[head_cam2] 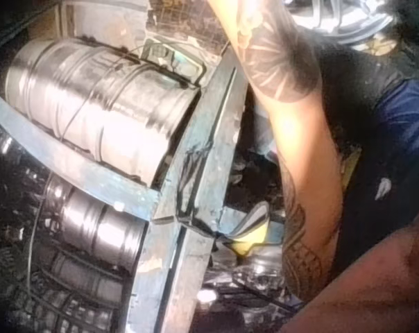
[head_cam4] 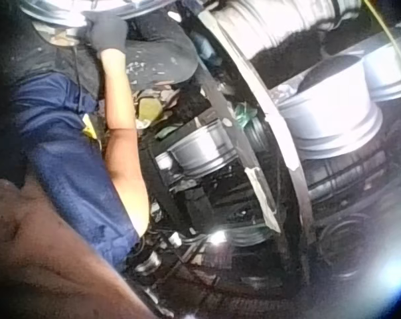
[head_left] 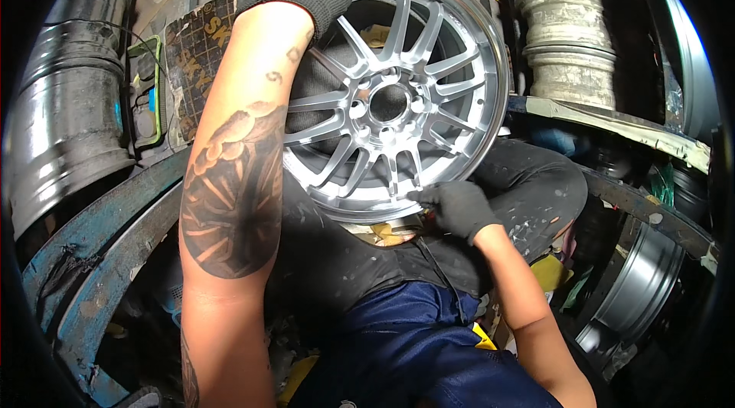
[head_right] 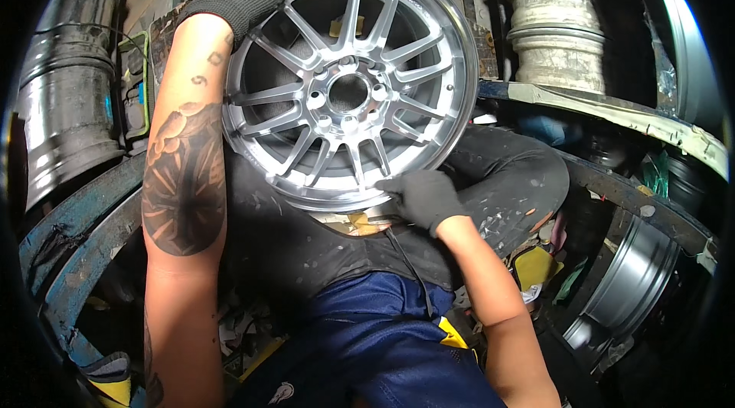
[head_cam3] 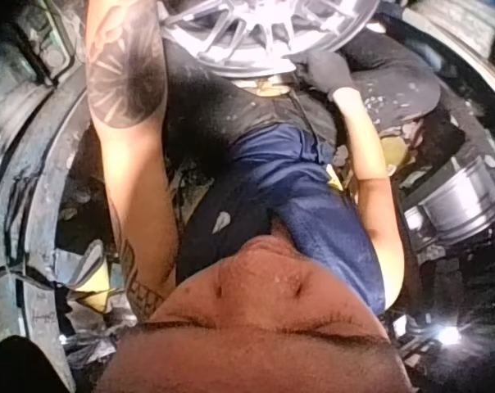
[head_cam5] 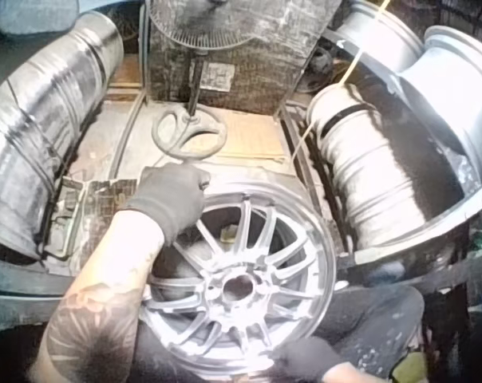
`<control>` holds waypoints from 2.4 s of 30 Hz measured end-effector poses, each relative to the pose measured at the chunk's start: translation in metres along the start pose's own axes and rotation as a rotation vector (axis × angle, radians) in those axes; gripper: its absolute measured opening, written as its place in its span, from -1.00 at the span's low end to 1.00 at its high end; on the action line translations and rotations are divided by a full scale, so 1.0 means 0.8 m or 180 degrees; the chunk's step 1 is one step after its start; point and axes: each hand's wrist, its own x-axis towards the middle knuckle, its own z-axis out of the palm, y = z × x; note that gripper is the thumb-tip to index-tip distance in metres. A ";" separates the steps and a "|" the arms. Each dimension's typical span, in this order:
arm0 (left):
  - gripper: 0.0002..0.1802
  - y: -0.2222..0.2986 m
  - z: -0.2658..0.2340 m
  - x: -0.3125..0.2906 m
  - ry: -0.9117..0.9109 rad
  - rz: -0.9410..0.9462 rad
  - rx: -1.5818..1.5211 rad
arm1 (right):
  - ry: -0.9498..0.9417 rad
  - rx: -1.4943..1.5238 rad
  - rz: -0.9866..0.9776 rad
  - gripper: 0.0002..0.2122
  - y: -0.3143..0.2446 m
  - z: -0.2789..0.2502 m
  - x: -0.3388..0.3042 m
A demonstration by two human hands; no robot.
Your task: The person scrubs a silver alloy wheel with a small abrasive pad, focusing on the spokes and rim. They rotate the wheel to access different areas and continue scrubbing by hand.
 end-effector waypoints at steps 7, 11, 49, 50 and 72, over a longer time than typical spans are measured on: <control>-0.74 0.027 0.030 0.021 0.0166 0.0187 -0.0219 | 0.0092 0.0124 0.0338 -0.63 0.014 0.028 -0.007; -0.74 -0.006 0.002 -0.004 0.0248 -0.0089 -0.0184 | -0.0220 -0.0149 0.0337 -0.68 -0.018 -0.011 0.004; -0.29 -0.102 0.080 0.003 0.0062 -0.0936 -0.0308 | 0.0257 0.0705 0.0299 -0.67 -0.024 0.020 -0.009; -0.28 -0.114 0.094 0.006 0.0205 -0.0942 -0.0249 | 0.0307 0.0690 0.0260 -0.67 -0.021 0.027 -0.007; -0.34 -0.031 0.051 0.047 0.0155 -0.0067 -0.0344 | 0.0293 0.0881 0.0005 -0.67 -0.048 -0.011 0.014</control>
